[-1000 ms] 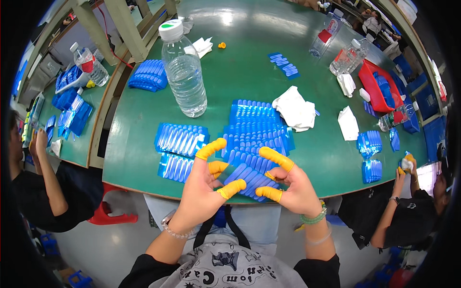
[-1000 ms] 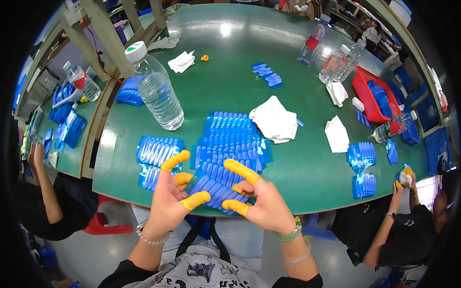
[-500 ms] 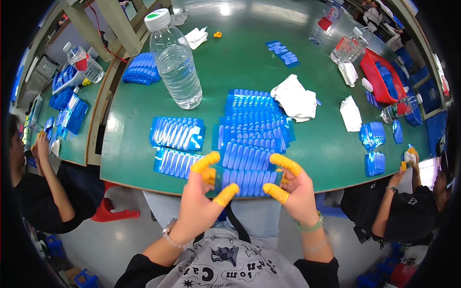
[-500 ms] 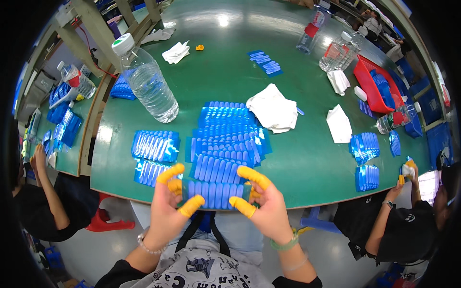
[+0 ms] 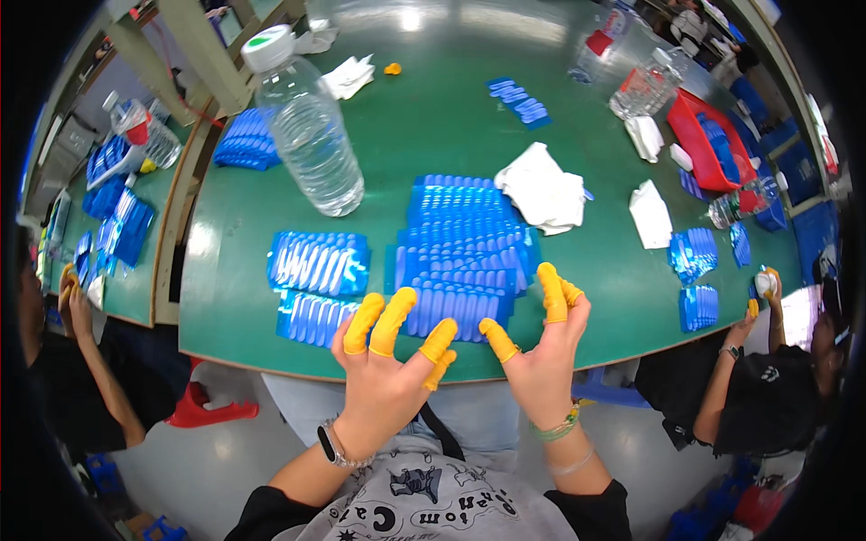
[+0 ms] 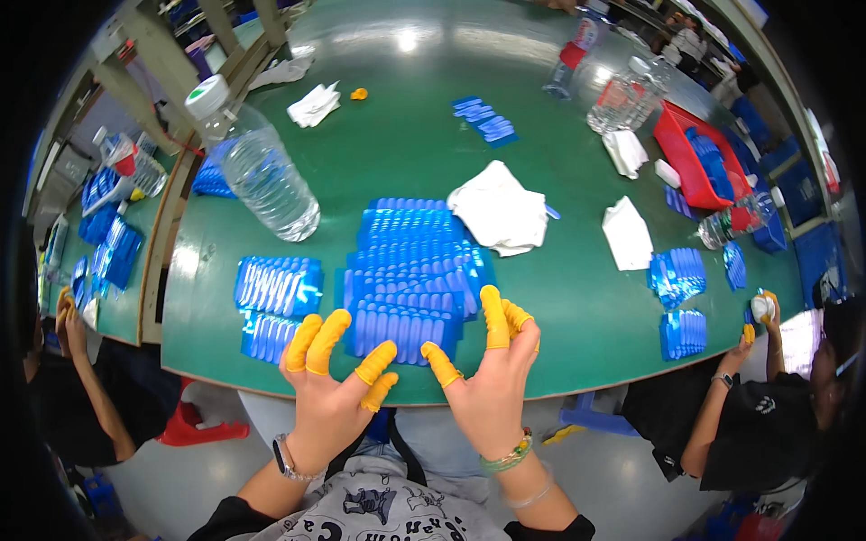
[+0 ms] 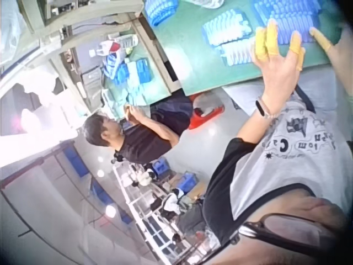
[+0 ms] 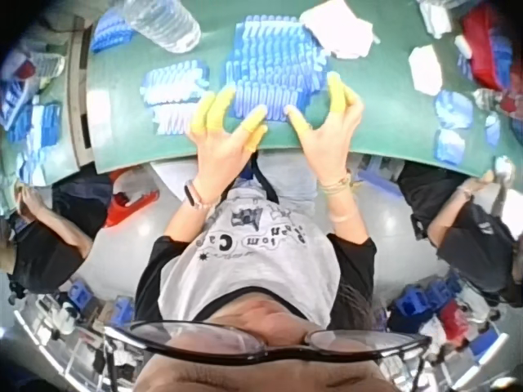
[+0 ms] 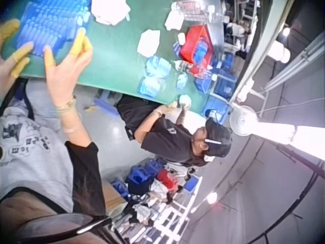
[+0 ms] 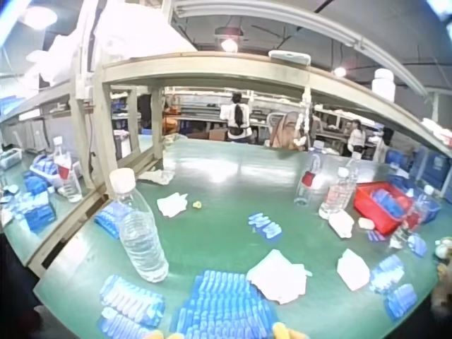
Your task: The person separates strips from blue sheets by hand and places them on the table. The person then reaches up to an overhead shelf to grab yellow finger cots and fits them onto their fingers.
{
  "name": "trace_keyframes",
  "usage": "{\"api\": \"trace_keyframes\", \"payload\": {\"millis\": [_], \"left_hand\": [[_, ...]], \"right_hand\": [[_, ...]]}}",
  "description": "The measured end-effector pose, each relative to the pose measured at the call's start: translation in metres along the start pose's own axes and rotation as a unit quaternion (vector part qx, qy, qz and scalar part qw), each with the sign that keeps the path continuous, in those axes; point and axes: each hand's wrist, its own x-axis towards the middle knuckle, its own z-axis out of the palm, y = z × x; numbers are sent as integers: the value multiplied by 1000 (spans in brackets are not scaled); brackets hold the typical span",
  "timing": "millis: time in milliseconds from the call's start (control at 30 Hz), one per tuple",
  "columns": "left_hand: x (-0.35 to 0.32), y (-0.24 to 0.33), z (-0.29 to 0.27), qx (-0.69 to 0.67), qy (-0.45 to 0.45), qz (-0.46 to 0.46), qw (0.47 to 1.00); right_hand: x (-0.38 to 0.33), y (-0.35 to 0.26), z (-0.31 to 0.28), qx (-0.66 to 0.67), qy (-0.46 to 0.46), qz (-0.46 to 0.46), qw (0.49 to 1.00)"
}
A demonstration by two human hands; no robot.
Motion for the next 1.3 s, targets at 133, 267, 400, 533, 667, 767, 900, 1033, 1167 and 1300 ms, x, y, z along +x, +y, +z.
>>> {"api": "trace_keyframes", "payload": {"millis": [133,267,400,533,667,767,900,1033,1167,1300], "left_hand": [[-1,-1,5,17,-31,0,999],[1,0,5,37,-25,9,999],[9,5,1,31,-4,19,999],[36,13,-11,32,-5,38,999],[102,30,-11,16,-13,110,994],[161,43,4,35,-14,136,990],[234,9,72,99,-72,111,986],[290,-27,134,94,-133,3,987],[313,-41,165,123,-200,-160,959],[313,-46,167,97,-237,-127,958]], "right_hand": [[39,46,-22,-41,34,-39,998],[98,116,-31,-121,37,-50,991],[129,136,-32,-164,-13,-108,980],[156,129,-19,-31,-58,-64,996],[158,130,-13,-174,-119,-92,973],[152,137,-25,-195,-89,-103,971],[147,139,-27,-195,-86,-119,970],[137,128,-48,-179,-91,-99,975],[128,136,-62,-150,-85,-61,983],[124,141,-80,-136,-77,-30,987]]}}
